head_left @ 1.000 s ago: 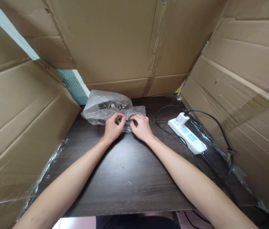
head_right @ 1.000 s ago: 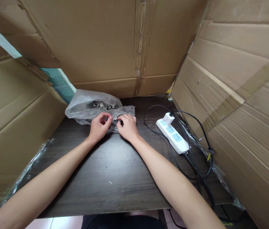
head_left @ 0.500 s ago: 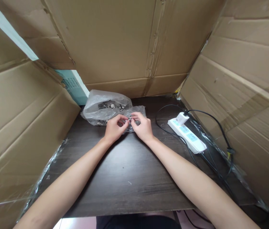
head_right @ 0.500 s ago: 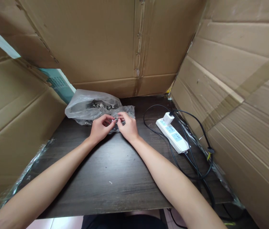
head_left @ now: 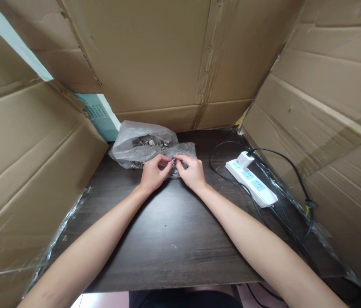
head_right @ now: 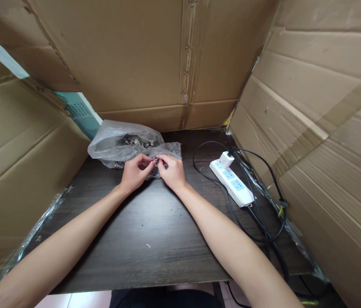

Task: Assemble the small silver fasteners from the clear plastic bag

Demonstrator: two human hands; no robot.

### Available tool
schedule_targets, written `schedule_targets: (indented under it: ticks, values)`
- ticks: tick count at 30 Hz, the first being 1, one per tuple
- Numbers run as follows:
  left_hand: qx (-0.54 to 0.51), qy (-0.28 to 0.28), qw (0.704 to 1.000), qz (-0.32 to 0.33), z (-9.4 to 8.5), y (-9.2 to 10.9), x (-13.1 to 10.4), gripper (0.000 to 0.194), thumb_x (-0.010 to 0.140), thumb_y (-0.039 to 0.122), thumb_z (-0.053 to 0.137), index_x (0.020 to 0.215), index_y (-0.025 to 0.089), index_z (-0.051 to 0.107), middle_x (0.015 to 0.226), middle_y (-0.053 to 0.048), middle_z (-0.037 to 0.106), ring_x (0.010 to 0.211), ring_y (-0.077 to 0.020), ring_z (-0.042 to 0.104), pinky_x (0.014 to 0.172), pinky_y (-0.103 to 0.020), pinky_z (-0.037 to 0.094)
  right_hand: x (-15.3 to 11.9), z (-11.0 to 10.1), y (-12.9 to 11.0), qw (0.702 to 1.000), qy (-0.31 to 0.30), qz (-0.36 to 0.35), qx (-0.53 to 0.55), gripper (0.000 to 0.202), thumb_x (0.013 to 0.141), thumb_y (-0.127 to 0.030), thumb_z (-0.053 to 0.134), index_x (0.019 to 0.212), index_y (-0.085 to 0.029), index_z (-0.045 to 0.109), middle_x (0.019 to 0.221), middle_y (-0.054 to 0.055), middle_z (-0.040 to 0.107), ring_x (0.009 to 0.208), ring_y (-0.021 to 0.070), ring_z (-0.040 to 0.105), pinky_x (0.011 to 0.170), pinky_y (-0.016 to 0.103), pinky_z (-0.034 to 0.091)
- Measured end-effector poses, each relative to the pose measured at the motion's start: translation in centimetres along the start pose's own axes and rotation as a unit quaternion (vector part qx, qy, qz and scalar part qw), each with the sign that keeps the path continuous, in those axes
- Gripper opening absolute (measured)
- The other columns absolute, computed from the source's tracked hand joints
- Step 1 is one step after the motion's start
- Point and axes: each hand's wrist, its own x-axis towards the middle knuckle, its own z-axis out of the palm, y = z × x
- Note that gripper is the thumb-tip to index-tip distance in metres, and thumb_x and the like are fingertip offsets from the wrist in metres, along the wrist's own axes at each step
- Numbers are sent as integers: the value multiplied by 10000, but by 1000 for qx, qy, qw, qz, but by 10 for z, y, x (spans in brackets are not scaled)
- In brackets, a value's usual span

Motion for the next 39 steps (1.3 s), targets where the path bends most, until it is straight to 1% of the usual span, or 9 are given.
schedule_targets:
  ticks: [2, 5, 8, 11, 20, 26, 29, 35, 39]
  values:
    - [0, 0, 1000, -2, 0, 0, 0, 193, 887, 388, 693, 886, 195, 680, 803, -30, 748, 656, -169, 685, 640, -281, 547, 0, 0, 0, 1000, -8, 4, -12, 284, 919, -189, 541, 1050, -229, 790, 1092, 44, 802, 1001, 202, 762, 961, 359, 604]
    - [-1, 0, 1000, 2, 0, 0, 0, 199, 887, 391, 687, 883, 193, 678, 794, -28, 741, 655, -166, 678, 632, -277, 534, 0, 0, 0, 1000, -10, 14, -4, 297, 918, -192, 554, 1109, -219, 780, 1108, 48, 800, 990, 198, 767, 963, 346, 604]
    - [-2, -3, 1000, 7, -1, 0, 1, 193, 885, 383, 685, 878, 191, 675, 778, -26, 733, 653, -164, 671, 628, -272, 525, 0, 0, 0, 1000, -7, 13, -2, 285, 910, -189, 562, 1078, -207, 791, 1089, 51, 804, 963, 193, 771, 940, 325, 606]
    - [0, -3, 1000, 6, -1, 0, 1, 181, 881, 373, 681, 875, 192, 674, 769, -25, 729, 654, -166, 667, 630, -274, 527, 1, -1, -2, 1000, -17, 9, -16, 275, 916, -186, 554, 1030, -215, 803, 1059, 48, 809, 974, 197, 766, 938, 327, 597]
    - [3, -5, 1000, 4, -1, 0, 1, 181, 886, 376, 674, 889, 195, 679, 762, -22, 725, 648, -165, 660, 621, -273, 520, 1, -1, -1, 999, -38, -12, -36, 313, 949, -184, 502, 1076, -225, 785, 1105, 49, 799, 1033, 193, 749, 959, 331, 576]
    - [-12, -7, 1000, 2, -2, 0, 0, 188, 889, 383, 681, 892, 195, 682, 767, -21, 725, 642, -161, 655, 608, -267, 513, 3, -1, -2, 999, -49, 10, -15, 272, 904, -201, 547, 1074, -202, 760, 1055, 65, 793, 927, 204, 749, 895, 336, 584]
    - [-20, -13, 1000, 2, -2, 0, 0, 194, 889, 389, 686, 891, 195, 686, 762, -16, 722, 626, -153, 646, 597, -260, 506, 3, -2, -3, 998, -54, 13, -19, 253, 895, -200, 554, 1053, -204, 750, 1044, 68, 787, 915, 207, 739, 890, 341, 578]
    - [-35, -23, 999, -13, -2, -2, 1, 218, 884, 406, 701, 900, 189, 695, 819, -27, 741, 610, -143, 639, 585, -256, 501, 3, -2, -3, 998, -45, -11, -33, 241, 903, -201, 541, 1016, -198, 754, 1042, 72, 779, 989, 212, 714, 934, 342, 554]
    - [-56, -33, 998, -20, -2, -2, 1, 233, 896, 415, 692, 930, 184, 705, 839, -32, 746, 611, -143, 643, 584, -256, 505, 3, -2, -1, 999, -40, -28, -22, 246, 909, -198, 531, 1007, -193, 757, 1024, 74, 781, 967, 210, 714, 913, 345, 561]
